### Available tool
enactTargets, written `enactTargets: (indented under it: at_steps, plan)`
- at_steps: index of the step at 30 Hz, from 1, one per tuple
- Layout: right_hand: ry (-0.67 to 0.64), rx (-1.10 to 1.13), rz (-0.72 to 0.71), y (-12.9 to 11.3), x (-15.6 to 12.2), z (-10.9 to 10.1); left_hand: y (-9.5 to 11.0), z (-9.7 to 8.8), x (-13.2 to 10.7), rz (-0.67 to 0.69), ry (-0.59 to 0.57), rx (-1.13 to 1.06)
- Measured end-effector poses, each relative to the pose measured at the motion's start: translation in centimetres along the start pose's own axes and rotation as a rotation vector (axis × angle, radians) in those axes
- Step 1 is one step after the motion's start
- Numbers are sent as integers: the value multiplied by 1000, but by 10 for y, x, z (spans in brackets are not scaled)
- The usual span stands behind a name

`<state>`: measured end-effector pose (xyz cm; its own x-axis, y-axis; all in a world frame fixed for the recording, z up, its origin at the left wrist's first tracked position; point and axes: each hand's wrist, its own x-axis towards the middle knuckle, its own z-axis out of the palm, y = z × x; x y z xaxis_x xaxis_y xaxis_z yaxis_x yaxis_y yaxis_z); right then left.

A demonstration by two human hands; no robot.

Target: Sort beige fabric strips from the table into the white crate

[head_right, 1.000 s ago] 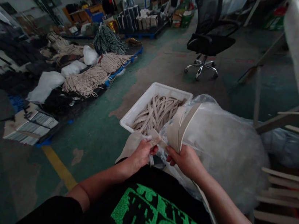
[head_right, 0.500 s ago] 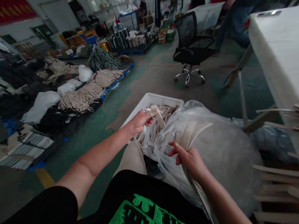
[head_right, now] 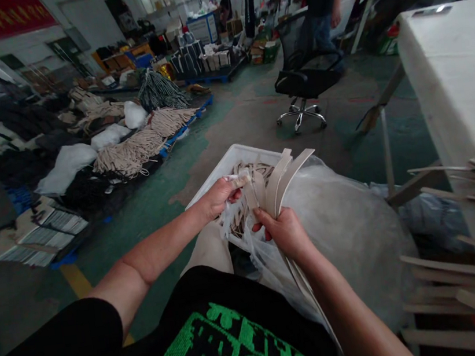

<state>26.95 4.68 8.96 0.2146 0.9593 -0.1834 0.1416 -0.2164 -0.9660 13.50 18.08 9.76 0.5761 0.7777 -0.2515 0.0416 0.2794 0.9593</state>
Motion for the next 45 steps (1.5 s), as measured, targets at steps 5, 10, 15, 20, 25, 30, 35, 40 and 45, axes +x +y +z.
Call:
enactTargets:
  at_steps: [5, 10, 15, 20, 25, 30, 35, 40, 45]
  plan:
    - [-21, 70, 14, 19, -13, -15, 11, -11, 15, -18, -38, -14]
    - [57, 383, 130, 32, -17, -26, 20, -16, 68, -46, 35, 143]
    - [106, 499, 257, 38, -21, -25, 33, -12, 114, 79, 96, 307]
    - [120, 504, 283, 49, -24, -28, 66, -16, 118, 293, 76, 404]
    - [116, 489, 288, 60, -22, -26, 54, -35, 98, 324, 56, 480]
    - [60, 431, 250, 68, -21, -19, -45, -56, 52, -23, 48, 423]
    - [20, 333, 215, 75, -18, -16, -128, -64, -5, -316, 259, 189]
    - [-30, 256, 227, 71, -15, -4, -131, -38, -54, -200, 174, -162]
    - [-181, 225, 233, 65, -15, 19, -116, -1, -97, -130, -1, -222]
